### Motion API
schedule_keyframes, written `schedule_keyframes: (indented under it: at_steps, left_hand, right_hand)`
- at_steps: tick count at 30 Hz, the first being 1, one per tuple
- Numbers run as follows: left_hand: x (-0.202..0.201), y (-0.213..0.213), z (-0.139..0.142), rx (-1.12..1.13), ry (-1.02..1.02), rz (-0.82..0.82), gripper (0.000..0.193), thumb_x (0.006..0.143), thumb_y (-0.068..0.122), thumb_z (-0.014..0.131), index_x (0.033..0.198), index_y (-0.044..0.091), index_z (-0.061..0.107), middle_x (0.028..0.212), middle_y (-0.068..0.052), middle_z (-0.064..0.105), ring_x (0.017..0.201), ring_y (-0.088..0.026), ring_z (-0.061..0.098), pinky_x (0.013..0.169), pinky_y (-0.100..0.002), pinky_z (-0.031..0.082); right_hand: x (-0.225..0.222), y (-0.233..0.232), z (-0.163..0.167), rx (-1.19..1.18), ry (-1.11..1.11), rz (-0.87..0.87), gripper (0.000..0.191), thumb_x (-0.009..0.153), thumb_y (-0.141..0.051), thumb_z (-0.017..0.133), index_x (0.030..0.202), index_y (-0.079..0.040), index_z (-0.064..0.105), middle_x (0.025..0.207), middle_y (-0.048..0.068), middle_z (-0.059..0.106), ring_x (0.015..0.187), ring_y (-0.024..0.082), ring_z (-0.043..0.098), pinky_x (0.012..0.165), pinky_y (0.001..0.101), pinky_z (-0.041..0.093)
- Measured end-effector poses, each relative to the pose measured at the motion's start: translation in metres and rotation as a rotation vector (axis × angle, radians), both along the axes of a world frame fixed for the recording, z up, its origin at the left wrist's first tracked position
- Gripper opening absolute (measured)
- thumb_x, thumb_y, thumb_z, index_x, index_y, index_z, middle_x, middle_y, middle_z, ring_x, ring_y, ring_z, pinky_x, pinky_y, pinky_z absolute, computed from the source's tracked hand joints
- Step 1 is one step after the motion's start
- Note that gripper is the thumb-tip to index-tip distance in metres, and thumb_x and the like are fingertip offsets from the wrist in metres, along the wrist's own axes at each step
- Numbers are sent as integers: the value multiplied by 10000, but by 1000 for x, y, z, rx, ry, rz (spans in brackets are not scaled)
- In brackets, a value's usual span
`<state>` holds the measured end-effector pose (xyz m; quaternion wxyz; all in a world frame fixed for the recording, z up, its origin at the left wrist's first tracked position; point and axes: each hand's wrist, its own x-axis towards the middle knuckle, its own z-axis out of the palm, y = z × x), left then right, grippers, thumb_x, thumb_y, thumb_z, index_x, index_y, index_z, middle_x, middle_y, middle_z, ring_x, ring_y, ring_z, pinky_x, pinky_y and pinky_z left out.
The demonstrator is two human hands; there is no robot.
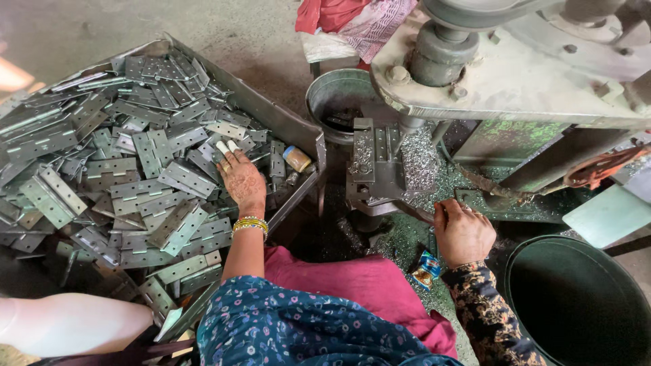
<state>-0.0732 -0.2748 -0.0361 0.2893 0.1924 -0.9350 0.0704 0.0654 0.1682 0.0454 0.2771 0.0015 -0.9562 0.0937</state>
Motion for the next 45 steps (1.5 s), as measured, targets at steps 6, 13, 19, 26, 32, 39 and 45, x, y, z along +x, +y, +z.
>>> schedule_keyframes:
  at_steps: [6, 13, 19, 26, 32, 39, 45]
  left_hand:
    - [20, 7, 28, 176, -26, -76, 673, 788, 185, 759, 1380, -35, 528, 1496, -210, 495, 1335, -361, 503, 1203, -513, 282]
    - [32, 2, 38, 445, 65, -227, 568, 763, 40, 729, 1318, 11, 610, 1383, -190, 630, 1282, -358, 592, 1168, -452, 375]
    - [42, -3, -1, 926, 797, -379, 544, 857, -133, 548, 1394, -52, 571, 1401, -220, 628, 1273, -322, 622, 1133, -387, 463]
    - [58, -11, 9, 1968, 977, -462, 618, 790, -75, 446, 1398, -48, 556, 1192, -75, 647, 1036, -161, 621, 921, -273, 496]
    - [65, -2, 22, 1976, 930, -509, 780, 673, -68, 378, 1447, -37, 477, 1262, -87, 617, 1087, -195, 608, 984, -305, 488]
    - [65, -3, 15, 1910, 848, -501, 753, 769, -114, 465, 1520, -62, 431, 1347, -114, 590, 1178, -183, 589, 1065, -313, 450]
    - [65, -2, 8, 1898, 892, -566, 787, 745, -104, 441, 1530, -69, 450, 1370, -94, 605, 1208, -174, 588, 1081, -294, 441]
  right_hand:
    - [3, -2, 0, -27, -10, -15, 217, 983, -358, 651, 934, -156, 713, 830, 87, 728, 779, 306, 704, 744, 427, 536]
    - [8, -5, -11, 41, 128, -49, 181, 998, -323, 670, 974, -151, 723, 896, 63, 735, 789, 266, 704, 744, 369, 542]
    - [7, 3, -40, 25, 177, -153, 164, 1062, -312, 723, 1026, -154, 746, 874, 35, 727, 796, 207, 709, 758, 300, 540]
    - [13, 28, -64, 85, 41, -239, 136, 1051, -241, 741, 1046, -112, 784, 792, 43, 725, 719, 144, 719, 754, 265, 570]
    - [10, 66, -96, 84, 20, -262, 137, 1074, -166, 732, 1064, -39, 783, 776, 96, 721, 702, 147, 722, 796, 278, 587]
    - [15, 67, -100, 33, 68, -225, 108, 1119, -131, 716, 1083, -34, 746, 833, 95, 717, 743, 148, 714, 806, 261, 556]
    - [12, 28, -56, 77, 25, -277, 116, 1011, -147, 759, 1054, -47, 798, 695, 104, 678, 648, 187, 686, 739, 302, 564]
